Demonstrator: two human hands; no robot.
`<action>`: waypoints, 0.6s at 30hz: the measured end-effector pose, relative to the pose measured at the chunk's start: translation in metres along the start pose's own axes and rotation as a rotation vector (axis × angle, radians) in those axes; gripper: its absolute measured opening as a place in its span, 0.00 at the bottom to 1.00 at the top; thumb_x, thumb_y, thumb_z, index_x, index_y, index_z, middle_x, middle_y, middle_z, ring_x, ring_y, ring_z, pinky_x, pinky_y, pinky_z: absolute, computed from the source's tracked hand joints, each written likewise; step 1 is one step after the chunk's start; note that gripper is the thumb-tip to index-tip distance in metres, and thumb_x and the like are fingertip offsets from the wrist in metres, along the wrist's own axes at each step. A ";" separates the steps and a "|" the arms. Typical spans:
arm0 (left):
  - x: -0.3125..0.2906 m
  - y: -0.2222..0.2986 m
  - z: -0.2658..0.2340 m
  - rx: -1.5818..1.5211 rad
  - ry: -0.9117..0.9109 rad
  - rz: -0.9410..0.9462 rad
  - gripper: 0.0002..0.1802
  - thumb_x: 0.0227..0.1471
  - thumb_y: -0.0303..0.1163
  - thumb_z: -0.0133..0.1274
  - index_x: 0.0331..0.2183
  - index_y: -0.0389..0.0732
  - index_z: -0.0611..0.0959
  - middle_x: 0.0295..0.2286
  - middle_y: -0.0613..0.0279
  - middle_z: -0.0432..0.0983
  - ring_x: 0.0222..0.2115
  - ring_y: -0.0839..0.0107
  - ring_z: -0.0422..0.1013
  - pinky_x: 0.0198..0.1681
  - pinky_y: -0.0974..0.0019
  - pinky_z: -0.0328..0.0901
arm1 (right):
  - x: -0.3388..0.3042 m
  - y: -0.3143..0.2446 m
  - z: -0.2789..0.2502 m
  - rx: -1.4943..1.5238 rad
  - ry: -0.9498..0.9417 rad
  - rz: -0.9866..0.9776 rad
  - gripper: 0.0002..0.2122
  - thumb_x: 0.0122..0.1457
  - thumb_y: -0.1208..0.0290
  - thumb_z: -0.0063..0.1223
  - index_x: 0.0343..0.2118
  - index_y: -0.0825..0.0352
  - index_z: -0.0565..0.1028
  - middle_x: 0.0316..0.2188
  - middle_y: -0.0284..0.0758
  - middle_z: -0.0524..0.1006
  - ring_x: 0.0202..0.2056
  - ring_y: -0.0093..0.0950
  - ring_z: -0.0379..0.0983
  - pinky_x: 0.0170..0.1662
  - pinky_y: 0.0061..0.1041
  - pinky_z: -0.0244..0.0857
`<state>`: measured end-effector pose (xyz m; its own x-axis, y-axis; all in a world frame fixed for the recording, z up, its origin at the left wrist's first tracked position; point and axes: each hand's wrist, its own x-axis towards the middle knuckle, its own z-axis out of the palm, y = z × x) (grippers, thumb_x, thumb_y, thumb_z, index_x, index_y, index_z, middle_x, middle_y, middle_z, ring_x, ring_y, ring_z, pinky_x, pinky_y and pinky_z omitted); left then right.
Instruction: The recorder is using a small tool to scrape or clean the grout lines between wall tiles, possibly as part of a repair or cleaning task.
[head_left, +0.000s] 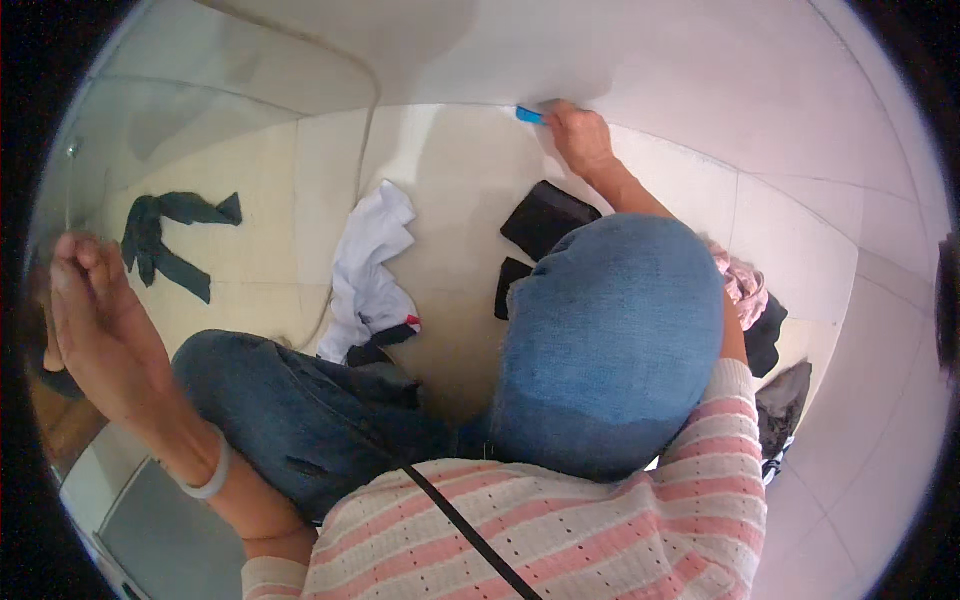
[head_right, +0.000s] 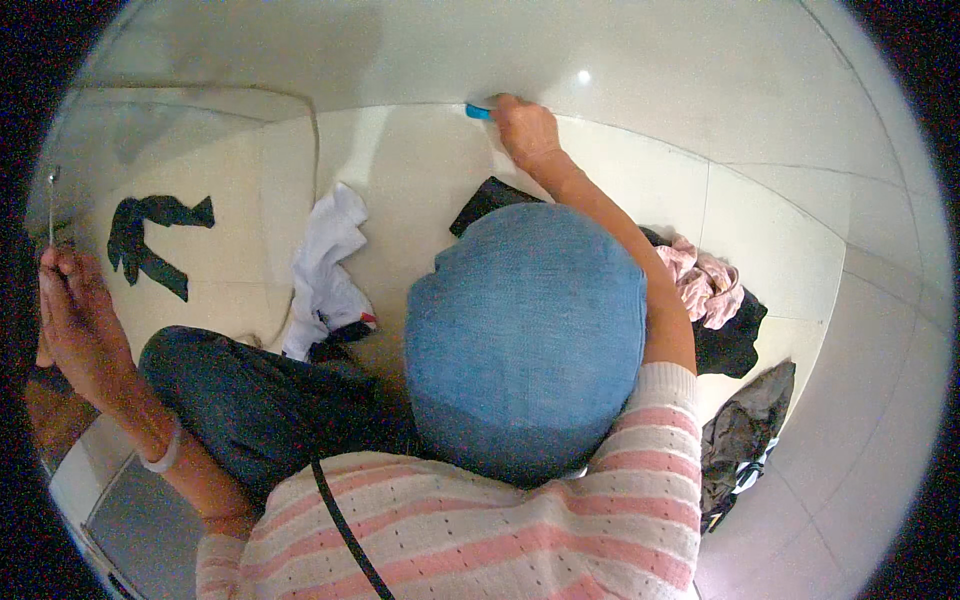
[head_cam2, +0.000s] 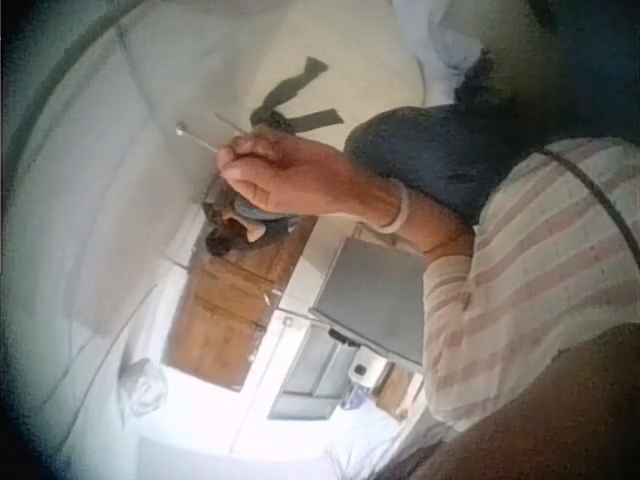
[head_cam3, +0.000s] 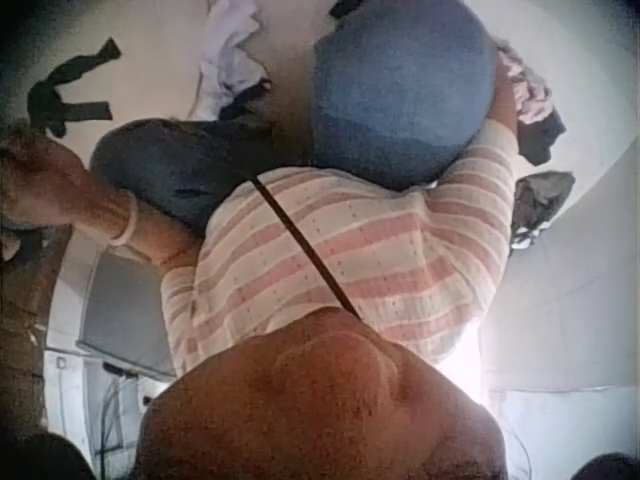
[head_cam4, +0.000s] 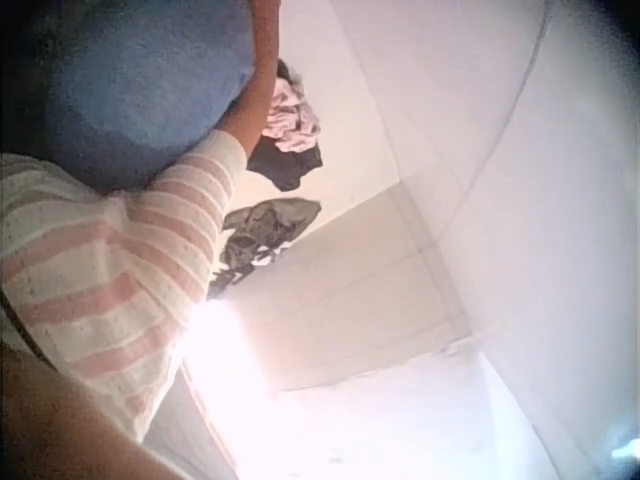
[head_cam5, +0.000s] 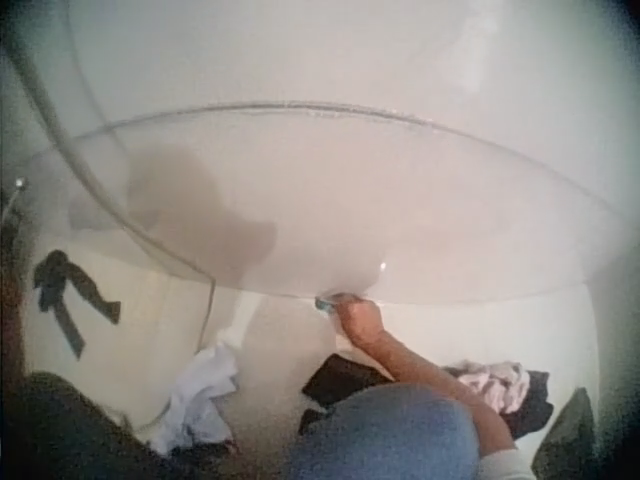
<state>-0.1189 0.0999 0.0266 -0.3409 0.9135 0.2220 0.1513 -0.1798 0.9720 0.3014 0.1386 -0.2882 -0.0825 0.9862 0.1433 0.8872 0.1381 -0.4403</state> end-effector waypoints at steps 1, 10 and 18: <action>0.000 -0.001 -0.001 0.006 0.013 -0.012 0.20 0.58 0.31 0.39 0.51 0.37 0.65 0.51 0.60 0.61 0.49 0.74 0.60 0.50 0.68 0.58 | -0.004 0.009 -0.006 -0.035 -0.011 0.034 0.05 0.51 0.70 0.47 0.29 0.64 0.70 0.20 0.45 0.74 0.23 0.44 0.72 0.27 0.42 0.66; 0.021 -0.009 -0.045 0.465 -0.234 0.060 0.13 0.57 0.29 0.42 0.42 0.32 0.72 0.37 0.63 0.70 0.39 0.74 0.64 0.45 0.69 0.60 | -0.063 0.088 -0.035 -0.062 0.187 0.187 0.08 0.52 0.66 0.52 0.23 0.65 0.71 0.16 0.44 0.73 0.20 0.44 0.71 0.22 0.39 0.63; 0.016 0.010 -0.041 0.349 -0.316 -0.015 0.12 0.57 0.31 0.41 0.39 0.35 0.74 0.35 0.64 0.72 0.37 0.76 0.66 0.40 0.71 0.61 | -0.106 0.130 -0.077 -0.137 0.304 0.379 0.09 0.51 0.66 0.54 0.22 0.66 0.72 0.16 0.44 0.73 0.20 0.43 0.71 0.23 0.36 0.63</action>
<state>-0.1610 0.0972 0.0430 -0.0544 0.9911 0.1212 0.4699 -0.0817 0.8789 0.4606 0.0447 -0.2921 0.3751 0.8909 0.2561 0.8822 -0.2583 -0.3937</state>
